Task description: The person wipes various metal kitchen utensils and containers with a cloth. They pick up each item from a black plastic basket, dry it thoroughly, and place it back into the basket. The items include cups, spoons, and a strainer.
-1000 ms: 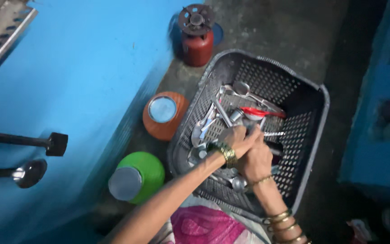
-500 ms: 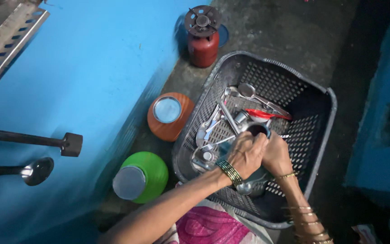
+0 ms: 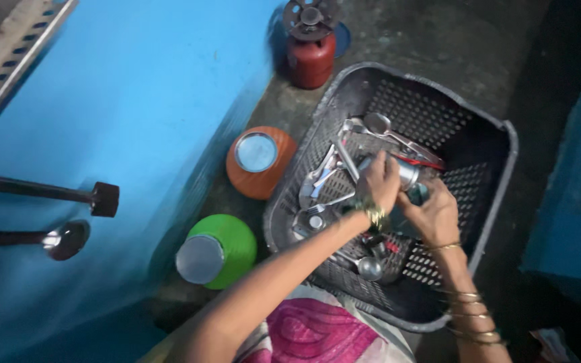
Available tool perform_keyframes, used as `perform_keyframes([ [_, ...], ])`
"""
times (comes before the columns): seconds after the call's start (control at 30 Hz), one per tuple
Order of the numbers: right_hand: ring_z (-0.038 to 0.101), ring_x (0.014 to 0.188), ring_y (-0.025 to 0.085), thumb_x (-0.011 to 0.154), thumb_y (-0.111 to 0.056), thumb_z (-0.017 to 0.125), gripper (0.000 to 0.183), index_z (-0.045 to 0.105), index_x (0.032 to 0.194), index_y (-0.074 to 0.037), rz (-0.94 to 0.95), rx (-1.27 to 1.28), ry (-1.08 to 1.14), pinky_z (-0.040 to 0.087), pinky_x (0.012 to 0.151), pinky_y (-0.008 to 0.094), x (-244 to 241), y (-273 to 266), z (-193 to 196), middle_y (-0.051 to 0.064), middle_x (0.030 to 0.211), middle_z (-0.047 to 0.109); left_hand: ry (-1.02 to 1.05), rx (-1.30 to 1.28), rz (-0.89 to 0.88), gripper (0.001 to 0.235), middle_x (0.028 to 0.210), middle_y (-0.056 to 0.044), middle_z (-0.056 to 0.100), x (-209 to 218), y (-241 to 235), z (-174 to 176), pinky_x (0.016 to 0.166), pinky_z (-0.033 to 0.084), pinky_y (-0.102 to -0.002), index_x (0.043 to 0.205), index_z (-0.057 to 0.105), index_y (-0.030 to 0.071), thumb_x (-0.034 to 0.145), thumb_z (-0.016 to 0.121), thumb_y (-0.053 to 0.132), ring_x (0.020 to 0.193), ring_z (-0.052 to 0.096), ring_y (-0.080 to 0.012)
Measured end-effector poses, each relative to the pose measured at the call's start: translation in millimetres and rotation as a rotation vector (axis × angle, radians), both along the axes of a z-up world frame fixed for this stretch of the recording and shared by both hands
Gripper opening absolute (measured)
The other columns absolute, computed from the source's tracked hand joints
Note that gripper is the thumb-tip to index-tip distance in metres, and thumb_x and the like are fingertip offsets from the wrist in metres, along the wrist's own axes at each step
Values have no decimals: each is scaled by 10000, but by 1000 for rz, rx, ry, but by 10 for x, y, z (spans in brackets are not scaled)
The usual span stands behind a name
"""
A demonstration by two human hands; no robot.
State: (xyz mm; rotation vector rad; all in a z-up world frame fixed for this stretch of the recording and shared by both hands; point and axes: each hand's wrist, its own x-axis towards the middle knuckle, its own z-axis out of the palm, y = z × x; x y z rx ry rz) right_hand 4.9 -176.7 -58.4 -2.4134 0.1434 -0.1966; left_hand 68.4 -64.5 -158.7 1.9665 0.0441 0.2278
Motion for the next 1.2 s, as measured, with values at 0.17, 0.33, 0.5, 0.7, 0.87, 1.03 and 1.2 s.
perform_keyframes([
  [0.17,644,1085,140,1025,-400,471,482,602,1363,-81,-179,1072,460,502,931,272,-20,-67,-67,23,1239,689,684,-1190,-297,377,980,-137,679,420,-151,-1124,786,565,-419,1052,572,34,1024,648,403,869,686,-265],
  [0.33,601,926,133,1048,-279,539,237,544,1229,-126,-252,1166,362,503,831,321,-10,68,42,5,1050,611,987,-1322,-316,392,1047,-117,714,191,173,-419,783,592,-454,1156,631,86,912,654,392,907,711,-260],
  [0.5,649,924,117,1013,-290,557,264,559,1163,-72,-301,1289,282,540,848,279,10,282,339,20,1027,664,1047,-1423,-444,393,1094,-127,723,107,443,259,817,626,-466,1198,624,61,896,655,311,946,742,-260],
  [0.7,619,877,88,1005,-220,672,259,588,1176,-45,-107,1238,237,502,802,247,-133,407,564,1,985,661,746,-1383,-421,204,1014,-84,699,179,401,-74,743,603,-386,1079,652,117,933,671,257,852,714,-225],
  [0.87,606,809,150,917,-143,775,365,488,1128,-62,-314,1092,271,478,692,305,7,329,379,45,919,638,401,-903,-418,365,934,-40,680,188,495,-131,723,517,-268,951,709,99,1019,609,444,823,658,-133],
  [1.03,607,935,166,924,-220,712,506,376,1282,-101,-357,1207,135,500,755,315,-183,642,507,77,1073,592,412,-602,-314,351,798,-8,735,72,304,215,641,522,-276,894,778,52,873,672,386,719,659,-95],
  [1.2,471,1296,391,1023,-264,543,634,253,1483,63,97,112,-421,246,1156,565,-423,944,550,257,1403,413,703,-576,-376,350,691,-29,668,293,354,453,516,429,-336,838,790,9,850,687,343,575,564,-147],
])
